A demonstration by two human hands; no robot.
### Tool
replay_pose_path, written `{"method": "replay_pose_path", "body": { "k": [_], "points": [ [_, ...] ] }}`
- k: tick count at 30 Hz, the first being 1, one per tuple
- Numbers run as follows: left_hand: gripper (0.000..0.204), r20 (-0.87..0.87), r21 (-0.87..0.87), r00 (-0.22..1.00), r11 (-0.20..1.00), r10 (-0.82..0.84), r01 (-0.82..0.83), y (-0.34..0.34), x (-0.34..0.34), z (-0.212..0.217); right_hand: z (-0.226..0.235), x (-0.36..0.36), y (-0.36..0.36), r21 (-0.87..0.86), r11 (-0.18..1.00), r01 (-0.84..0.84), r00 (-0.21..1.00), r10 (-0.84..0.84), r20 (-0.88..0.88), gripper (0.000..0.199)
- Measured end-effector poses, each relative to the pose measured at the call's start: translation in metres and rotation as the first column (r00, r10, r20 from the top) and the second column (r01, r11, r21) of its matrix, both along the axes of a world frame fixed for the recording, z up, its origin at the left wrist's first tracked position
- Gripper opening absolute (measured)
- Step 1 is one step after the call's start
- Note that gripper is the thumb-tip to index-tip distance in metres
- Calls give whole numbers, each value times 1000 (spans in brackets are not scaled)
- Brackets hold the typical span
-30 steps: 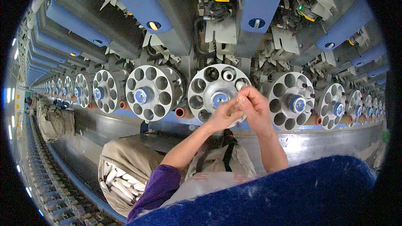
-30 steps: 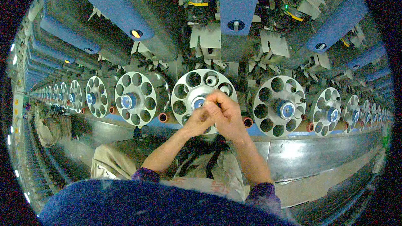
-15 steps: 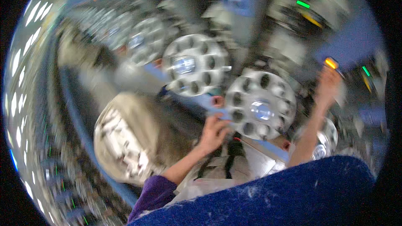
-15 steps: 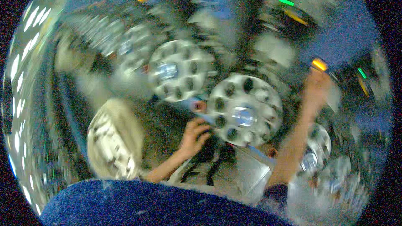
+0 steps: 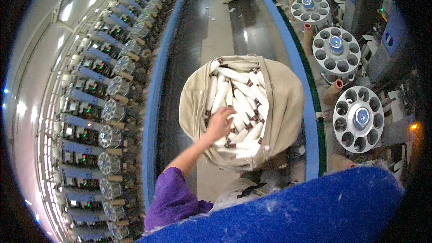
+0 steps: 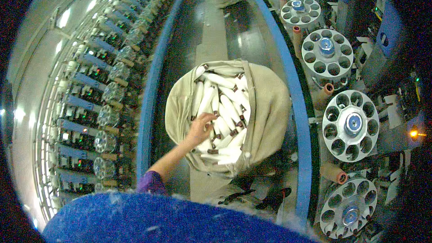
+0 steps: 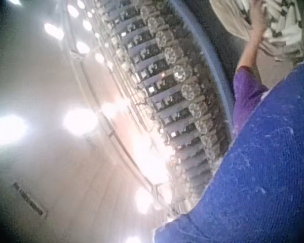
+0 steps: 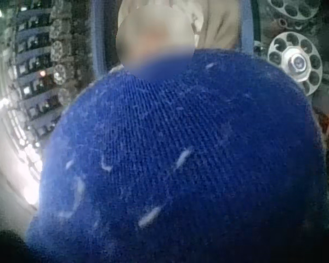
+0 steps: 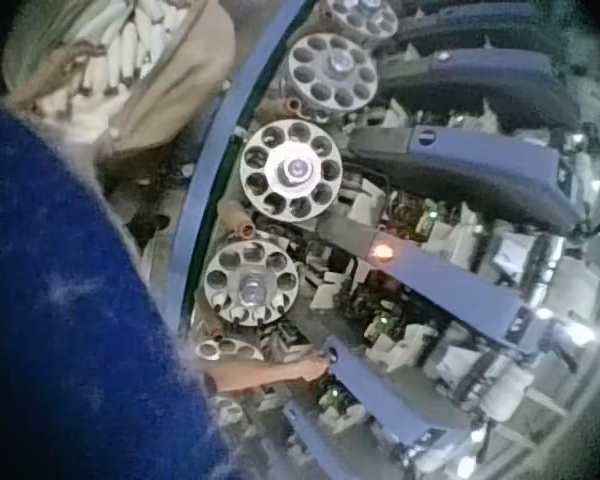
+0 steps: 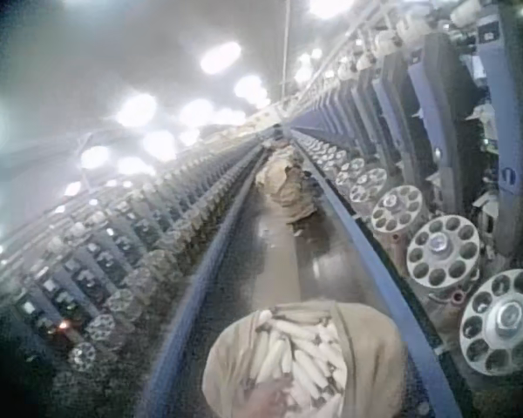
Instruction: The person repeatedly takes white thread spools from a large sack and places them into the slots of a circular machine component. The person handles the spools by hand and continues loading them into the machine throughout the clip.
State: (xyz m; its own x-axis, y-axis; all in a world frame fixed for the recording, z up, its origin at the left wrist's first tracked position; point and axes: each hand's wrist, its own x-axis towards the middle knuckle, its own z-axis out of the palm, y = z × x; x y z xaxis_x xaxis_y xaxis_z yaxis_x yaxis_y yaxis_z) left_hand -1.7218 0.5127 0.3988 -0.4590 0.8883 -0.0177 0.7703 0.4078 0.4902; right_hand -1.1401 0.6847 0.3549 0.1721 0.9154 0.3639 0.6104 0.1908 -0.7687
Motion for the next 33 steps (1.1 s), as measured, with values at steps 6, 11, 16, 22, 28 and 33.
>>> {"method": "replay_pose_path", "body": {
  "k": [6, 11, 16, 22, 28, 33],
  "points": [
    [81, -217, -915, 261, 289, -941, 283, -2, -159, -34, 38, -270, -29, -258, 762, -594, 805, 557, -205, 48],
    [77, -207, -882, -212, 88, -955, 464, 15, -192, -68, -7, -511, -25, -417, 614, -670, 538, 789, 297, 57],
    [37, -174, -711, -283, -79, -943, 699, 42, -204, -62, -65, -586, 3, -341, 743, -576, 460, 639, 617, 44],
    [53, 110, -661, -190, -214, -976, 719, 73, -189, -27, 3, -501, 19, -18, 683, -731, 616, 671, 413, 25],
    [17, 382, 353, 802, 874, -460, 334, 104, -138, 17, 34, -397, 18, 32, 807, -589, 360, 297, -885, 20],
    [20, 917, 383, 139, 922, -373, -50, 57, -110, 52, 12, -423, -27, -29, 619, -785, 252, 275, -928, 23]
  ]
}}
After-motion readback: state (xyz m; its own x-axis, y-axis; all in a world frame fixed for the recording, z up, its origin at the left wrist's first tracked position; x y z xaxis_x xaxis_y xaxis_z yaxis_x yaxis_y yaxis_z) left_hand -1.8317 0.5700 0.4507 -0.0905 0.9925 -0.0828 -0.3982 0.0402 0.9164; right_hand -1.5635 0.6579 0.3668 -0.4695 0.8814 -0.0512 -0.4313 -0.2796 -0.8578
